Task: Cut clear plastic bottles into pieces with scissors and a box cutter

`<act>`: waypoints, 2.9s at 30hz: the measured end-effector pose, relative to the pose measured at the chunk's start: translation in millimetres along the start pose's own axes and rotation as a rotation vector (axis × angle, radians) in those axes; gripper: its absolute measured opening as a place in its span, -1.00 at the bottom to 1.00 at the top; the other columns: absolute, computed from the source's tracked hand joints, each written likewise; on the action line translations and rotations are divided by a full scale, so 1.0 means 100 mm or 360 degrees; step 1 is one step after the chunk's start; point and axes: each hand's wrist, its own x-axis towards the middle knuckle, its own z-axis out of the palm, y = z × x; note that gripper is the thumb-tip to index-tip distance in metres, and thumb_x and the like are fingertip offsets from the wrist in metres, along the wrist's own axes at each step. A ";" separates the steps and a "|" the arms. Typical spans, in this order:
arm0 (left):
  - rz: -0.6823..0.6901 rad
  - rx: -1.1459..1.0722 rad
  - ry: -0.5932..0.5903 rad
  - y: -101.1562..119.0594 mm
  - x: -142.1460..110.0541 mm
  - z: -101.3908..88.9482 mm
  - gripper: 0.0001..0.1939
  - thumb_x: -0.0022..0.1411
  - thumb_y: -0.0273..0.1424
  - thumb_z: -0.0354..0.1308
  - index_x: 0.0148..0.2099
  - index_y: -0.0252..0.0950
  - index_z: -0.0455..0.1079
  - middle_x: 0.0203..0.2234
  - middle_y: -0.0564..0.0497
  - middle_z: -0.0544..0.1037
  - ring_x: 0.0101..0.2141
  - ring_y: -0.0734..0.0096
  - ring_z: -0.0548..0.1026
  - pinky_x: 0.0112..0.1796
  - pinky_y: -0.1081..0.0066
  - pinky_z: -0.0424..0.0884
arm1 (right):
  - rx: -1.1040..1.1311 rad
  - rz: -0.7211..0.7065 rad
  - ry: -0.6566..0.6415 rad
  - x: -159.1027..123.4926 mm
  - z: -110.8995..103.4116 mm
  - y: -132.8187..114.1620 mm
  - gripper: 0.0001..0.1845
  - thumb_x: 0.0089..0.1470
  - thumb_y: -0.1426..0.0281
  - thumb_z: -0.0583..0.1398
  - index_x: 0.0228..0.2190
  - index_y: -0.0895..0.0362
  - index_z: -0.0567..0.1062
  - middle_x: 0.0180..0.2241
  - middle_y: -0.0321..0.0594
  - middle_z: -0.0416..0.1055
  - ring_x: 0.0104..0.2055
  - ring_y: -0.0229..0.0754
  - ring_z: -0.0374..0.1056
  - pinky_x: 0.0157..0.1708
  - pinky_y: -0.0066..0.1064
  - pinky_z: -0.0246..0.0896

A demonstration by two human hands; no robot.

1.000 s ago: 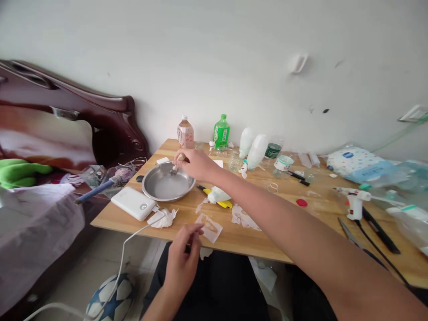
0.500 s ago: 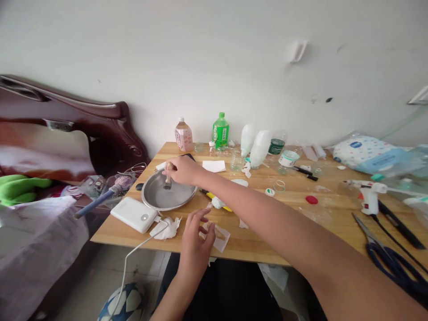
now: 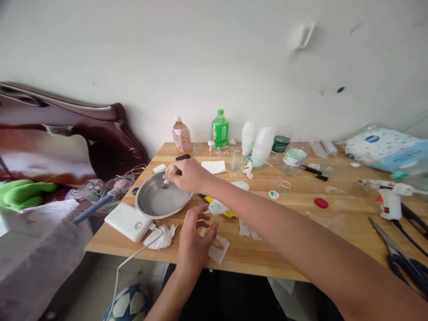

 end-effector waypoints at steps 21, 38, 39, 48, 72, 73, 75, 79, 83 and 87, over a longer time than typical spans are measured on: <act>0.0232 0.0166 0.0210 -0.16 0.06 0.08 -0.60 0.17 -0.59 0.18 0.03 -0.13 0.42 -0.07 -0.10 0.45 -0.25 0.31 0.51 -0.25 0.33 0.53 | 0.0635 0.0314 0.0740 -0.88 -0.30 0.16 -0.75 0.15 0.18 0.30 -0.18 0.02 0.66 -0.49 -0.25 0.56 -0.46 -0.18 0.49 -0.44 -0.36 0.49; 0.0232 0.0150 0.0170 -0.23 0.21 0.09 -0.71 0.19 -0.48 0.30 -0.02 -0.18 0.49 -0.12 -0.06 0.45 -0.38 0.45 0.55 -0.34 0.42 0.61 | 0.0969 0.0351 0.1052 -2.08 -0.88 1.01 -0.74 0.24 0.15 0.24 -0.24 0.04 0.66 -0.51 -0.24 0.50 -0.49 -0.27 0.37 -0.47 -0.46 0.32; 0.0241 0.0162 0.0168 -0.24 0.22 0.08 -0.70 0.18 -0.48 0.30 -0.02 -0.17 0.49 -0.12 -0.05 0.45 -0.40 0.47 0.54 -0.35 0.43 0.61 | 0.0988 0.0405 0.1054 -2.06 -0.85 1.02 -0.73 0.24 0.15 0.24 -0.24 0.04 0.65 -0.54 -0.26 0.48 -0.50 -0.28 0.37 -0.48 -0.49 0.30; 0.0221 0.0314 0.0241 -0.25 0.27 0.06 -0.71 0.12 -0.43 0.35 -0.07 -0.17 0.51 -0.17 -0.06 0.55 -0.32 0.36 0.58 -0.42 0.48 0.59 | 0.0817 0.0789 0.1497 -1.95 -0.91 1.02 -0.56 0.10 -0.01 0.30 -0.36 0.14 0.61 -0.60 -0.28 0.42 -0.57 -0.29 0.30 -0.57 -0.49 0.26; -0.0122 0.0381 0.0248 0.15 0.56 0.13 -0.40 0.04 -0.25 0.39 0.11 -0.19 0.32 -0.22 0.00 0.53 -0.36 0.41 0.52 -0.27 0.37 0.55 | 0.1026 0.0890 0.1784 -1.94 -0.91 1.20 -0.57 0.06 0.03 0.35 -0.32 0.17 0.61 -0.56 -0.31 0.42 -0.55 -0.33 0.28 -0.56 -0.50 0.20; -0.0118 0.0445 0.0211 0.19 0.64 0.11 -0.37 0.04 -0.23 0.39 0.14 -0.19 0.30 -0.22 0.00 0.52 -0.37 0.41 0.52 -0.29 0.36 0.54 | 0.1072 0.0871 0.1830 -1.94 -0.92 1.21 -0.57 0.05 0.03 0.36 -0.32 0.17 0.61 -0.56 -0.32 0.42 -0.54 -0.33 0.28 -0.56 -0.50 0.20; -0.0084 0.0561 0.0103 0.28 0.82 0.07 -0.30 0.05 -0.18 0.38 0.20 -0.18 0.25 -0.23 0.01 0.51 -0.37 0.37 0.52 -0.33 0.35 0.53 | 0.1196 0.0776 0.1948 -1.94 -0.95 1.21 -0.59 0.04 0.04 0.37 -0.31 0.15 0.60 -0.56 -0.33 0.41 -0.53 -0.34 0.28 -0.54 -0.51 0.21; -0.0027 0.0731 -0.0059 0.50 1.25 0.05 -0.29 0.01 -0.10 0.37 0.17 -0.18 0.27 -0.29 0.03 0.53 -0.33 0.28 0.53 -0.38 0.35 0.50 | 0.1379 0.0582 0.2099 -1.92 -1.00 1.18 -0.63 0.08 0.08 0.36 -0.29 0.14 0.58 -0.52 -0.35 0.42 -0.52 -0.35 0.29 -0.51 -0.50 0.26; -0.0013 0.0804 -0.0158 0.73 1.67 0.12 -0.39 0.03 -0.10 0.33 0.10 -0.18 0.33 -0.35 0.05 0.54 -0.30 0.25 0.55 -0.27 0.28 0.49 | 0.1370 0.0587 0.2075 -1.90 -1.02 1.18 -0.61 0.09 0.07 0.33 -0.27 0.15 0.58 -0.52 -0.33 0.42 -0.53 -0.35 0.30 -0.51 -0.49 0.26; 0.0061 0.0873 -0.0308 0.89 2.03 0.17 -0.45 0.00 -0.11 0.35 0.02 -0.20 0.40 -0.43 0.08 0.53 -0.36 0.28 0.53 -0.26 0.30 0.45 | 0.1296 0.0605 0.2080 -1.86 -1.02 1.14 -0.60 0.09 0.05 0.33 -0.29 0.16 0.57 -0.53 -0.33 0.42 -0.53 -0.33 0.30 -0.53 -0.49 0.24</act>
